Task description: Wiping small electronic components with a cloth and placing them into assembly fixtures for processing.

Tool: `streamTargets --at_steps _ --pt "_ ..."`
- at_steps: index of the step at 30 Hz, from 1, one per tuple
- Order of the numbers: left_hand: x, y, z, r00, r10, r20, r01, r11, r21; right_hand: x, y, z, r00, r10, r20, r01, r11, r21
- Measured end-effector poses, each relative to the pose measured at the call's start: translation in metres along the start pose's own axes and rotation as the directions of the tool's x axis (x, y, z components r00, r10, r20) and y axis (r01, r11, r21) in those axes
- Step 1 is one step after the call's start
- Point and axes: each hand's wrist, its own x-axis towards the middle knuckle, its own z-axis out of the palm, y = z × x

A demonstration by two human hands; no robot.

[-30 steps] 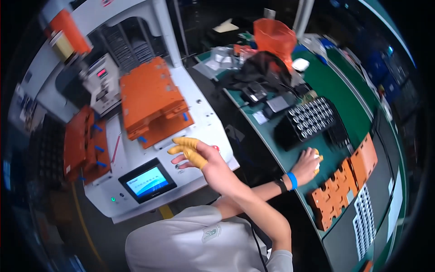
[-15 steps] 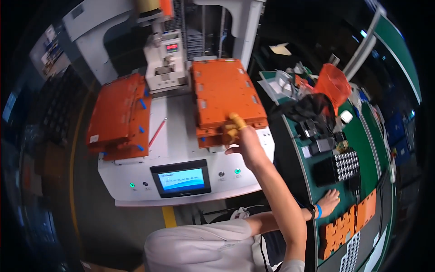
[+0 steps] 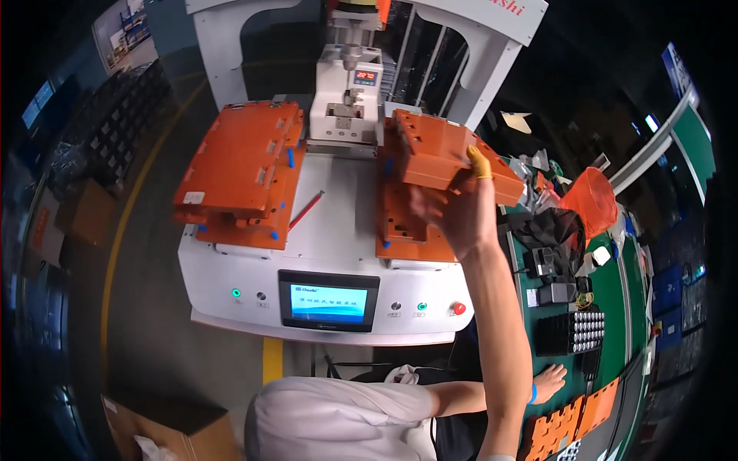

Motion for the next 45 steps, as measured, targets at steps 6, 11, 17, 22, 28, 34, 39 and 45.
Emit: streamTargets --at_steps 6,11,17,22,28,34,39,45 --pt "-0.023 0.083 0.098 0.945 0.274 0.178 -0.259 0.961 -0.101 -0.022 -0.032 -0.037 0.940 -0.215 -0.265 0.283 0.926 0.249" --pt "-0.091 0.172 0.209 0.853 0.509 0.115 -0.430 0.810 -0.399 -0.133 -0.029 -0.113 0.908 -0.363 -0.208 0.412 0.683 0.603" --pt "-0.107 0.188 0.196 0.790 0.433 0.433 -0.287 0.886 -0.363 -0.347 0.020 -0.159 0.646 -0.516 -0.562 0.760 0.503 0.412" --pt "-0.089 0.152 0.191 0.753 0.535 0.383 -0.343 0.816 -0.466 -0.446 0.141 -0.214 0.151 -0.786 -0.600 0.984 0.064 0.164" --pt "-0.167 0.214 0.108 0.714 0.686 0.140 -0.217 0.407 -0.887 -0.526 0.269 -0.209 -0.457 -0.387 -0.801 0.889 -0.187 -0.417" --pt "-0.233 0.259 0.098 0.063 0.937 0.345 0.199 0.327 -0.924 -0.592 0.270 -0.190 -0.792 0.016 -0.611 0.608 -0.079 -0.790" --pt "-0.291 0.265 0.137 -0.299 0.855 0.423 0.384 0.514 -0.767 -0.643 0.296 -0.178 -0.888 -0.017 -0.459 0.459 -0.010 -0.888" --pt "-0.373 0.313 0.184 -0.725 0.491 0.483 0.437 0.870 -0.228 -0.684 0.322 -0.179 -0.917 -0.005 -0.399 0.398 -0.054 -0.916"
